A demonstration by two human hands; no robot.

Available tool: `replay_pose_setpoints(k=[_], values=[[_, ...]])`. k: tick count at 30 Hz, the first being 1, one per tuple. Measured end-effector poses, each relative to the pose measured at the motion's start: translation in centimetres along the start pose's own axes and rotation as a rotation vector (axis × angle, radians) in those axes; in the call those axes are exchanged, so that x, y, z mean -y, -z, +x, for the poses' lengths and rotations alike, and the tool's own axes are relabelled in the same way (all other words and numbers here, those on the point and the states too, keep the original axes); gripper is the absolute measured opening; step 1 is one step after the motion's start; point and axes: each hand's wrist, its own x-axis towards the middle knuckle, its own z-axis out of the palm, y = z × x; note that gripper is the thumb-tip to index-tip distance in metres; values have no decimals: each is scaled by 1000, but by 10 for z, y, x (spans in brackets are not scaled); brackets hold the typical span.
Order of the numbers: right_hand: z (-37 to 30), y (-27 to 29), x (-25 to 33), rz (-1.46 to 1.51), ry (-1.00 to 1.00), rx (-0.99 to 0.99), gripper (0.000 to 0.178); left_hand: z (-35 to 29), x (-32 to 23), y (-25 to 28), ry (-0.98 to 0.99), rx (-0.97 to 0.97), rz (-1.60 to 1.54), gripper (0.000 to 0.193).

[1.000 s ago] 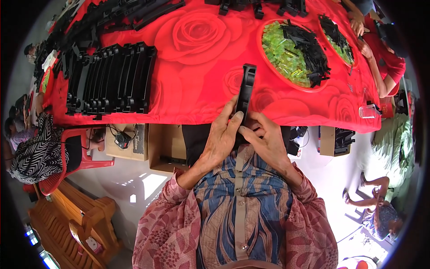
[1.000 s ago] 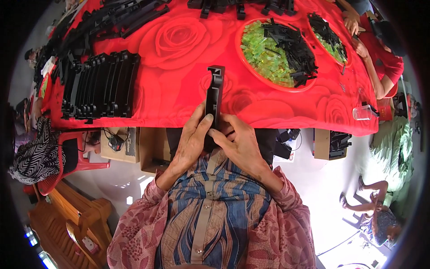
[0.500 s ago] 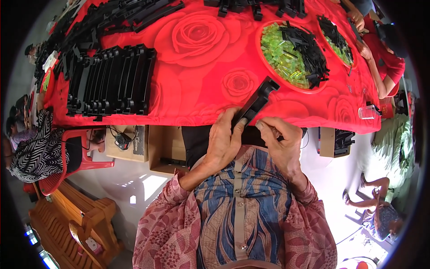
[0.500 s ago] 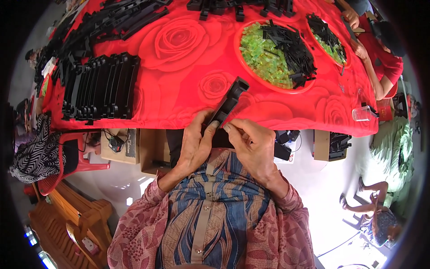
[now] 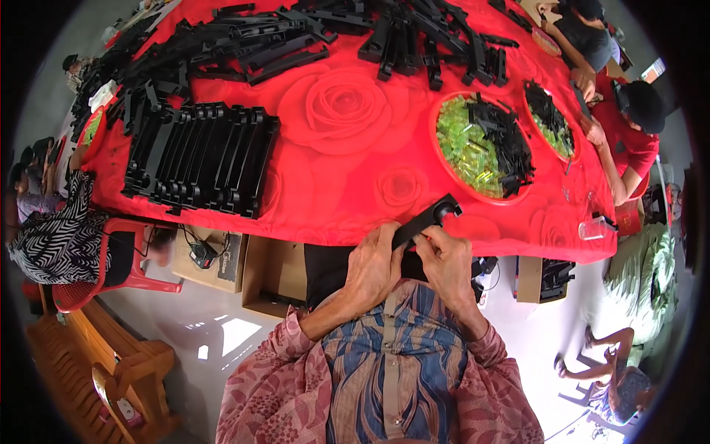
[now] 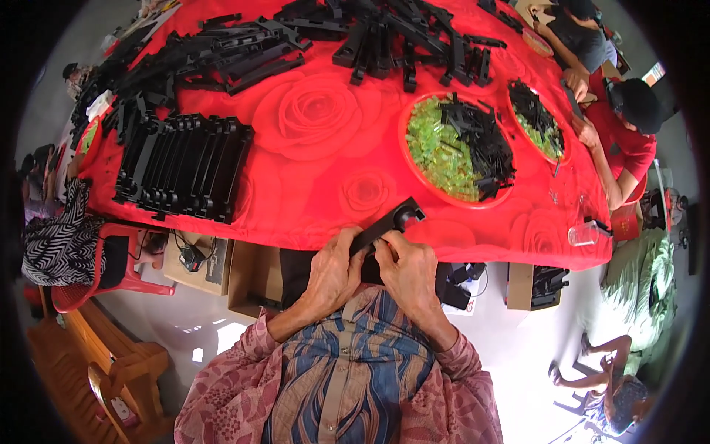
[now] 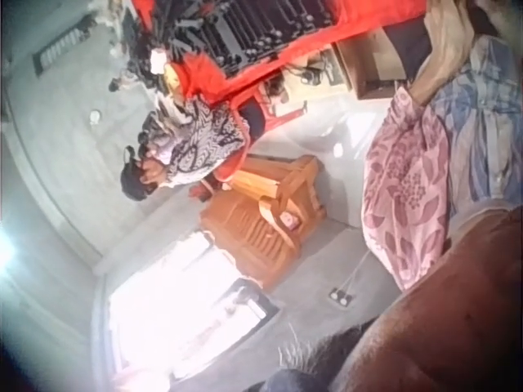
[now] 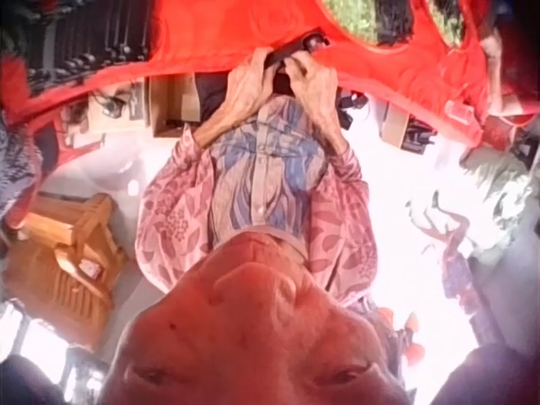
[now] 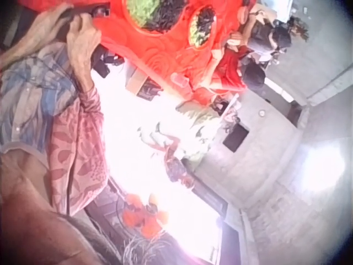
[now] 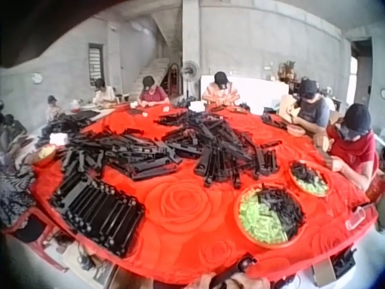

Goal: The person assembles a plastic housing by inserting small components into a casing and pressing the parts into place by hand.

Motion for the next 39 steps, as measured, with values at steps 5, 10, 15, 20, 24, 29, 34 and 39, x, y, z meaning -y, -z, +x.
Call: replay_pose_setpoints(k=[5,10,15,20,24,29,34,39], values=[[-1,-10,-10,191,-66,-46,5,0,6,-4,-58,3,17,29],[-5,-19,-22,343,-170,-41,3,-1,5,-6,-4,43,5,28],[-5,-19,-22,366,-204,-26,3,-1,2,-5,0,31,4,30],[-5,-19,-18,354,-207,-9,3,2,1,-1,8,44,-23,28],[-4,-19,-20,323,-160,-1,4,2,0,-1,31,34,-37,22],[-9,-23,-27,364,-171,25,3,-1,3,-6,75,44,-23,21],[-14,-15,-17,399,-192,146,7,-7,11,-11,76,3,-28,23],[-11,-6,-12,459,-219,254,13,-5,12,-11,85,-45,22,26]])
